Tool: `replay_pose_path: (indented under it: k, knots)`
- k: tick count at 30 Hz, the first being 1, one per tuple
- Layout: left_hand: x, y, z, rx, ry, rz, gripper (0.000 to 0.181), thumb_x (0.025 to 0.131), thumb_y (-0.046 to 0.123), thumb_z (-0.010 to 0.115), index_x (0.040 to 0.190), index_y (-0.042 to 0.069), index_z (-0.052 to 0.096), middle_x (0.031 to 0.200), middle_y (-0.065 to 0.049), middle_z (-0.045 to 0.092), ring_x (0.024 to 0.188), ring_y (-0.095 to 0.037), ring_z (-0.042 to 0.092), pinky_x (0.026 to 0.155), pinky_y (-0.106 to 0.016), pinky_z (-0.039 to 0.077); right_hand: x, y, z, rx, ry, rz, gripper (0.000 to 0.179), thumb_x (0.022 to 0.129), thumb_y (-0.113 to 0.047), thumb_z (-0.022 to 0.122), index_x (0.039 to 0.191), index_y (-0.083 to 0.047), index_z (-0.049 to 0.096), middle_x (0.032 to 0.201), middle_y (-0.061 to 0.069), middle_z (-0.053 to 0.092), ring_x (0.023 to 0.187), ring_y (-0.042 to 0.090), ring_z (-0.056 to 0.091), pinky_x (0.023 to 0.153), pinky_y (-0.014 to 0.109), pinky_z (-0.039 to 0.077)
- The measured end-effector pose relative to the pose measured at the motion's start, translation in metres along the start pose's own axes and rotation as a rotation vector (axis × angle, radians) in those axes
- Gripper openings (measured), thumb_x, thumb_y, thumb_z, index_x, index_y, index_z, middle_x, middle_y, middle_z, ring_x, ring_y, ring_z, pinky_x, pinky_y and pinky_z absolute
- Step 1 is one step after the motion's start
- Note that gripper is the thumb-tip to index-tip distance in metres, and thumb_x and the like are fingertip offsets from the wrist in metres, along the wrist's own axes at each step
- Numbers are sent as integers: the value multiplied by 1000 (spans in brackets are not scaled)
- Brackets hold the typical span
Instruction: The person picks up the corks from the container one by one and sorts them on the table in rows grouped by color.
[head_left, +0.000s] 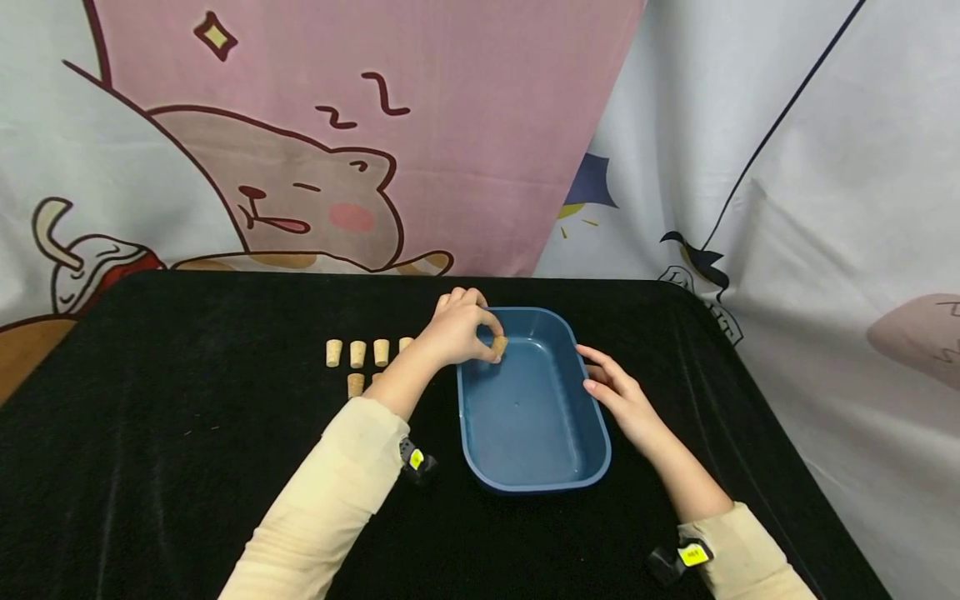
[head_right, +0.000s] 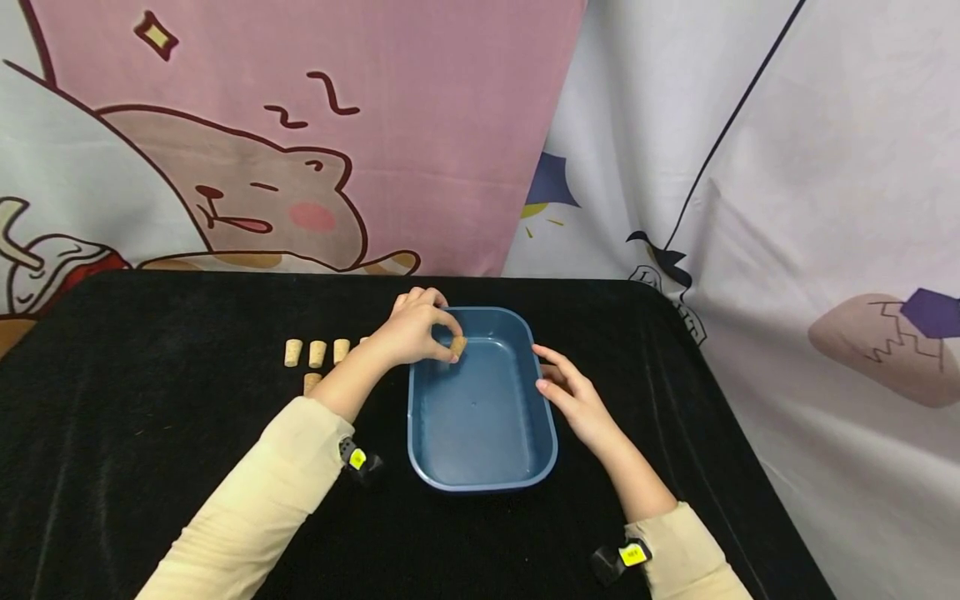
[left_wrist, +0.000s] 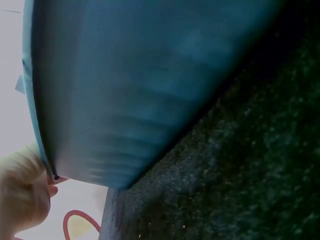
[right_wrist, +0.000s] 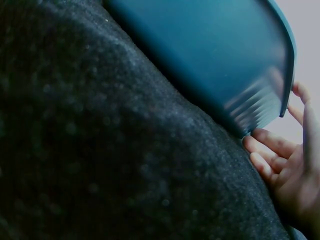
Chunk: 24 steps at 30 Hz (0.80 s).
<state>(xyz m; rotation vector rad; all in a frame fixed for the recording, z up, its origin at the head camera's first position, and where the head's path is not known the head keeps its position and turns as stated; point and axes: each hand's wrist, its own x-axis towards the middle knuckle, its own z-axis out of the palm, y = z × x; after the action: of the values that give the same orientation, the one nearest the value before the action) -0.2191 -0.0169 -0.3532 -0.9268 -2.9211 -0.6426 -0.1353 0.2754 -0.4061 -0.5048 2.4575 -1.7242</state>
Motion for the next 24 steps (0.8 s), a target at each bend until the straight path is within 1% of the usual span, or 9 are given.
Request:
replay_pose_path:
  k: [4,9,12,19,24]
  knots:
    - [-3,0,0,-32,38,4,32,73,37,83,100,22,76,118,-6,49,112,-23,36,93,-41,27,0,0,0,3,-1,1,50,100,-16,46,148,-12,32,131,28,49,105,18,59,83,37,50]
    - [-6,-1,-1,-79,96,-3,33,75,37,82,103,21,75,122,-8,49,114,-25,35,94,-42,27,0,0,-1,10,-5,-6,50,101,-16,46,148,-12,32,131,28,49,105,16,60,83,37,50]
    - [-9,-1,-3,-115,131,-1,33,76,37,81,104,21,75,123,-9,49,114,-25,35,95,-43,26,0,1,-1,16,-8,-14,50,101,-15,46,148,-11,32,131,28,49,105,16,60,83,37,51]
    - [-17,6,-13,-218,213,12,32,78,34,80,104,18,73,115,-3,52,113,-23,37,98,-45,25,1,0,-1,8,-3,-11,50,101,-15,46,148,-11,32,130,29,50,105,16,60,83,36,50]
    - [-25,11,-17,-253,249,28,32,78,32,80,105,17,72,111,0,55,112,-21,39,97,-42,26,0,0,0,8,2,-3,50,100,-16,47,148,-11,33,130,29,50,104,18,60,82,37,51]
